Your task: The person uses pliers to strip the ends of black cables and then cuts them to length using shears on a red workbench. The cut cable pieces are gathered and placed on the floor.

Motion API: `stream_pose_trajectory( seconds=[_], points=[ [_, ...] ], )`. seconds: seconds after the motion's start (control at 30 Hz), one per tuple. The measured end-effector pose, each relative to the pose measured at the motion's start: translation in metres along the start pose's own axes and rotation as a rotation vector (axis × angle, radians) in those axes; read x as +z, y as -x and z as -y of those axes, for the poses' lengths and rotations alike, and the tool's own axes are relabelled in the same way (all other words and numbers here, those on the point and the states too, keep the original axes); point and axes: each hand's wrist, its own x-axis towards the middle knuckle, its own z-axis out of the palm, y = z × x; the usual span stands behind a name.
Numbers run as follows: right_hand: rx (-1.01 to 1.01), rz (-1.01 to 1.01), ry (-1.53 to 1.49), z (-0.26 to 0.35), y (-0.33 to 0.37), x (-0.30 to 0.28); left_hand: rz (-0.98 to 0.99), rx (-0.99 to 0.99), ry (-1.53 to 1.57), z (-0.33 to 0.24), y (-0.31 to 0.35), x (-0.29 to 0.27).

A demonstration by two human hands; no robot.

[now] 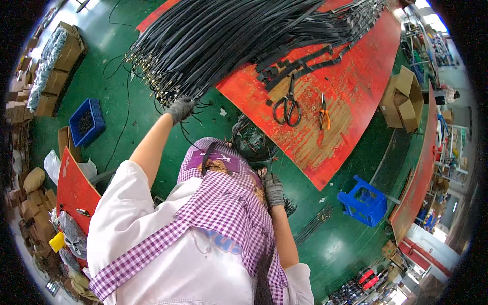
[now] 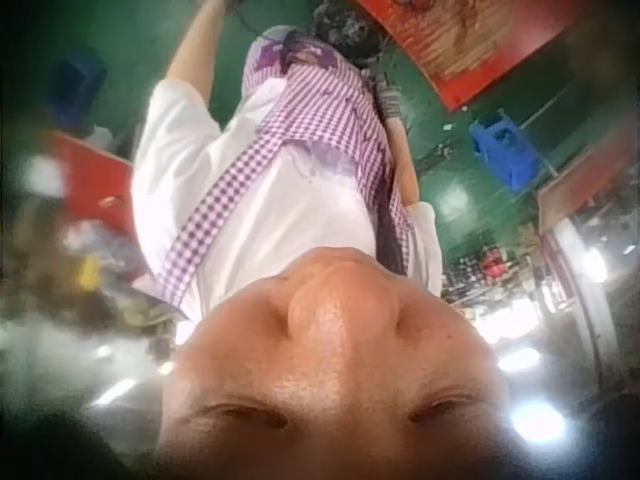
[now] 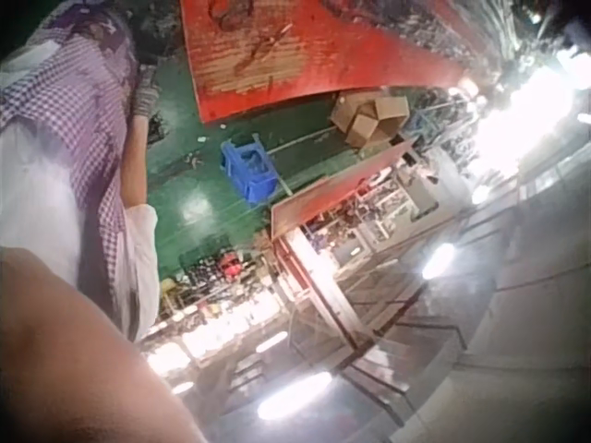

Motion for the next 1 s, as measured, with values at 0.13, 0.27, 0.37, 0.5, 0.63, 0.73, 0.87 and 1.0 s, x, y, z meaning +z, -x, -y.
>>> stream_pose_trajectory(
  seconds=[0.13,0.27,0.37,0.5,0.63,0.73,0.87,1.0],
  points=[
    [-0.075,-0.217,-0.127,0.005,0.001,0.001,-0.040,-0.168,0.321,0.008,0.038,0.006],
    [-0.203,-0.213,0.017,-0.001,0.000,0.003,0.007,-0.325,0.401,0.055,0.060,0.023],
    [-0.278,-0.276,0.159,-0.021,-0.004,0.019,-0.201,-0.111,-0.129,0.127,0.043,0.021],
    [-0.024,-0.129,-0.143,-0.025,0.000,0.023,-0.361,0.088,-0.546,0.024,0.061,0.019],
    [-0.013,0.046,-0.076,-0.029,-0.006,0.019,-0.322,0.055,-0.644,-0.054,0.044,0.023],
    [0.012,-0.128,-0.196,-0.021,-0.005,0.021,-0.291,0.209,-0.731,-0.068,0.002,0.031],
    [0.071,-0.231,-0.303,-0.019,0.001,0.023,-0.099,0.221,-1.058,-0.077,-0.060,0.037],
    [0.143,-0.260,-0.378,-0.034,0.010,0.034,0.144,0.282,-1.136,-0.070,-0.098,0.017]
  ],
)
